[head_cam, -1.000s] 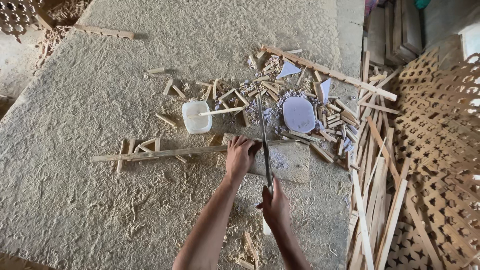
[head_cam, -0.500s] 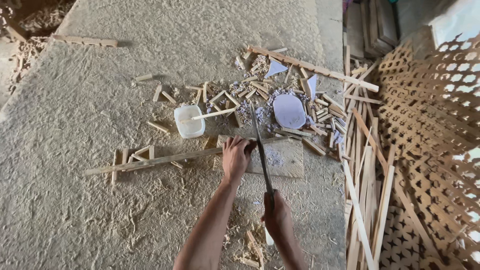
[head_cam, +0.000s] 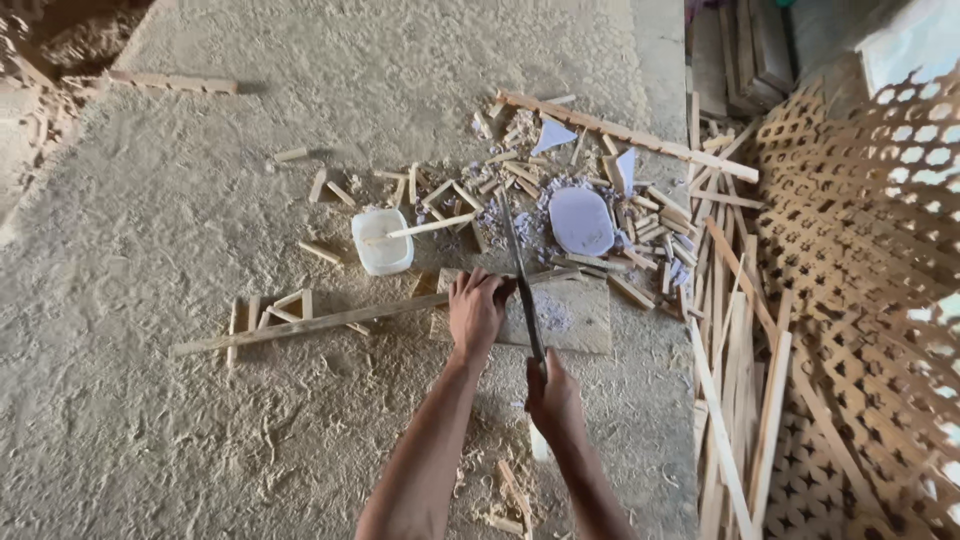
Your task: The person uses a hand saw to cut a small wooden stick placed on a wooden block. They hold the stick with their left hand and saw with their right hand, generating sawdust on the floor.
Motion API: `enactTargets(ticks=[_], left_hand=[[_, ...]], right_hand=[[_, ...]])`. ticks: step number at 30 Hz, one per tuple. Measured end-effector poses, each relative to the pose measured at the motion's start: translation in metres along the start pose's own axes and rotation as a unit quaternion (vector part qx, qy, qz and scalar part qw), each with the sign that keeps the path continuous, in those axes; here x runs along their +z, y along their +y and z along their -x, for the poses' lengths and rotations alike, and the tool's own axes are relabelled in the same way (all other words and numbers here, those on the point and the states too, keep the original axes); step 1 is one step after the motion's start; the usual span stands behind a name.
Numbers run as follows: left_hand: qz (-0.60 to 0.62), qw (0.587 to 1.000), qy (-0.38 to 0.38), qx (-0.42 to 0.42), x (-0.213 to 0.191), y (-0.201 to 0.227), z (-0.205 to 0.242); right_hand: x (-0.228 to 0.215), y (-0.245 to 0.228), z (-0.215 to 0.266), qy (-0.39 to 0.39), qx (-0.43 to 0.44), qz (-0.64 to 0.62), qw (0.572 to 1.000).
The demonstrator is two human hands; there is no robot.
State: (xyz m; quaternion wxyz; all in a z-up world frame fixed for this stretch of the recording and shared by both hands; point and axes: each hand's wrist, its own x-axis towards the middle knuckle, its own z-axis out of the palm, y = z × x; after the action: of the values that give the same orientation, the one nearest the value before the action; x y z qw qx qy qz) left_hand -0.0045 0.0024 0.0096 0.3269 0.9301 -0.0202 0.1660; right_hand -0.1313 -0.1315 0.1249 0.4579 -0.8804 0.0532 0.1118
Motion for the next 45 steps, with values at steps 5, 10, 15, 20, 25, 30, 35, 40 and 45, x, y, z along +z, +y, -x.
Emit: enactTargets(ticks=[5,10,15,20,25,30,35,40,45], left_hand=[[0.028,1.000,-0.010,0.009,-0.005,0.011,-0.002],[0.020,1.000,-0.009,0.010,-0.003,0.005,-0.004],[0.015,0.999,-0.032,0.004,0.006,-0.004,-0.004],[0.016,1.000,-0.018,0.004,0.002,0.003,0.000],[0.013,1.000,-0.008,0.005,0.008,-0.003,-0.002],[0.045,0.999,-0.018,0.006,-0.011,0.010,-0.005],[0.002,0.999,-0.043,0.001,-0.001,0.006,-0.003],[0.016,0.998,-0.059,-0.003,-0.006,0.005,-0.008],[0.013,0.999,-0.028,-0.015,-0.002,0.008,-0.006]], right_hand=[[0.008,0.051,0.042,0.061,-0.069,0.032,0.995],[0.000,0.042,0.031,0.074,-0.106,0.045,0.991],[0.008,0.035,-0.027,0.060,-0.101,0.103,0.988],[0.008,0.034,-0.026,0.051,-0.090,0.099,0.990],[-0.004,0.024,0.016,-0.001,0.007,0.075,0.997],[-0.004,0.054,0.041,0.042,-0.055,0.041,0.997],[-0.007,0.050,0.012,0.022,-0.066,0.063,0.996],[0.007,0.034,-0.029,0.045,-0.091,0.093,0.990],[0.013,0.040,-0.026,0.039,-0.067,0.126,0.989]])
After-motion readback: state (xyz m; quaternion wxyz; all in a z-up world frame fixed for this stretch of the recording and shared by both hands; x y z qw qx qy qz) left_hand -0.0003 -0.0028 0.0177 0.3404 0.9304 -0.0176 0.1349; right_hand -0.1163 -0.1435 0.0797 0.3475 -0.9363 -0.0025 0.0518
